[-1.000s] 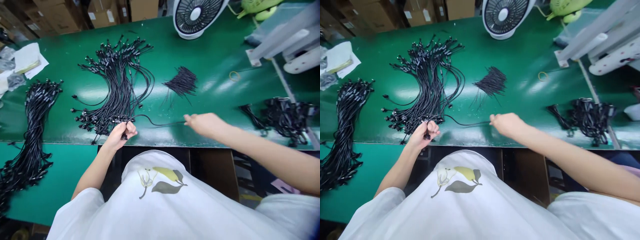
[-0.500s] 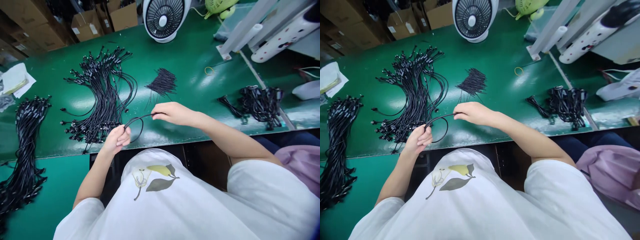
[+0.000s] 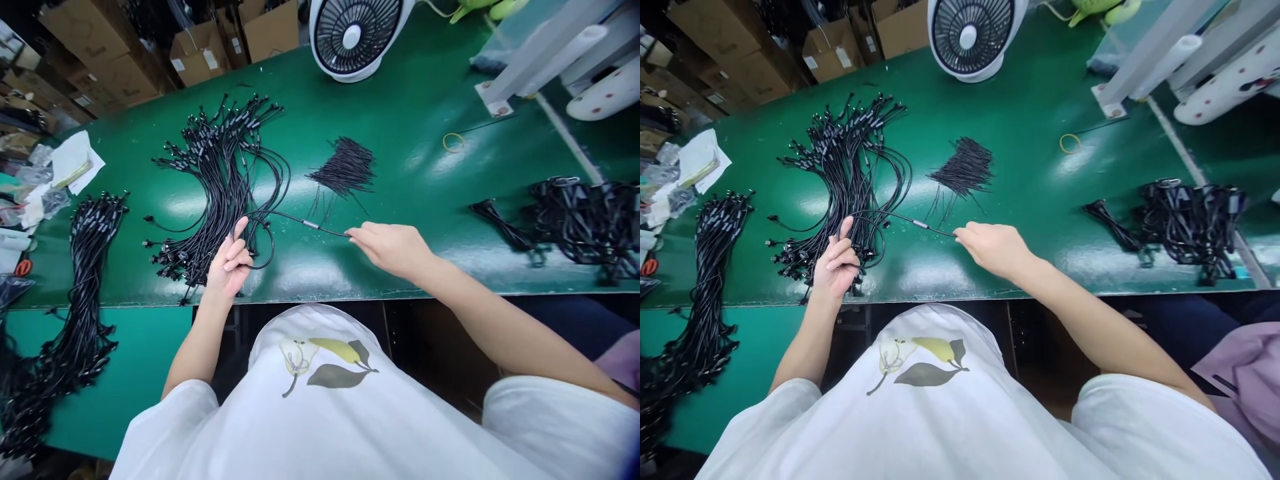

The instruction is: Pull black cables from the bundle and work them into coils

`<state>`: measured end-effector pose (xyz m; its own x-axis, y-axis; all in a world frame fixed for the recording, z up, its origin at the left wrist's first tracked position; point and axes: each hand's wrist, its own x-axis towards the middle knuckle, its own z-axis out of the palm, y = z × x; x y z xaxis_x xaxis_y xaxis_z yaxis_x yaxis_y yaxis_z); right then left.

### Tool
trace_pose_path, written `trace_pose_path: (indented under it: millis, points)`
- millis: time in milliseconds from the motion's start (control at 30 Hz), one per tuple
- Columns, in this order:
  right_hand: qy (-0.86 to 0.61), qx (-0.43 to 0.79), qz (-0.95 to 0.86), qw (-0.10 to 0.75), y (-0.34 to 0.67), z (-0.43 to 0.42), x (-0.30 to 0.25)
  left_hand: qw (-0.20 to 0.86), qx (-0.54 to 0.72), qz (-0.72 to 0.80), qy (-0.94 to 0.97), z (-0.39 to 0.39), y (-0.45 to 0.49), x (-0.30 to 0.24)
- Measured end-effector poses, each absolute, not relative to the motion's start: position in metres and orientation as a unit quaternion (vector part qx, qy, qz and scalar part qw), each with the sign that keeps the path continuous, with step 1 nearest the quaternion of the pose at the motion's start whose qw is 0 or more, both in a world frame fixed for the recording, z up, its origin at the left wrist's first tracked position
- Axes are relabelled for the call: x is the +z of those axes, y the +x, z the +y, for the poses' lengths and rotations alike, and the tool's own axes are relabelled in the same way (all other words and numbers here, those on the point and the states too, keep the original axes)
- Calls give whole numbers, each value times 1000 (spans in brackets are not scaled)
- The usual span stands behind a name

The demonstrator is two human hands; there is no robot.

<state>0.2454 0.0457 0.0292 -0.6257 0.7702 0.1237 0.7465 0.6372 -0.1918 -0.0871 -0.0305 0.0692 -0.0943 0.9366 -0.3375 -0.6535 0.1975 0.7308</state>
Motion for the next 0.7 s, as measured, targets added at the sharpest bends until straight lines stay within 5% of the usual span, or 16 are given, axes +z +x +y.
trace_pose_path:
  millis: [200, 367, 533, 700]
  points:
    - [-426, 26, -901, 70, 241, 53, 35, 622, 629, 440, 152, -30, -93, 64]
    - [-258, 104, -960, -7, 200, 24, 38, 557, 548, 528, 332, -25, -63, 47]
    - [-224, 251, -929, 156, 169, 25, 63, 566, 364, 504, 542, -35, -37, 37]
    - [-344, 488, -715, 363, 148, 39, 35, 687, 504, 396, 341, -34, -37, 48]
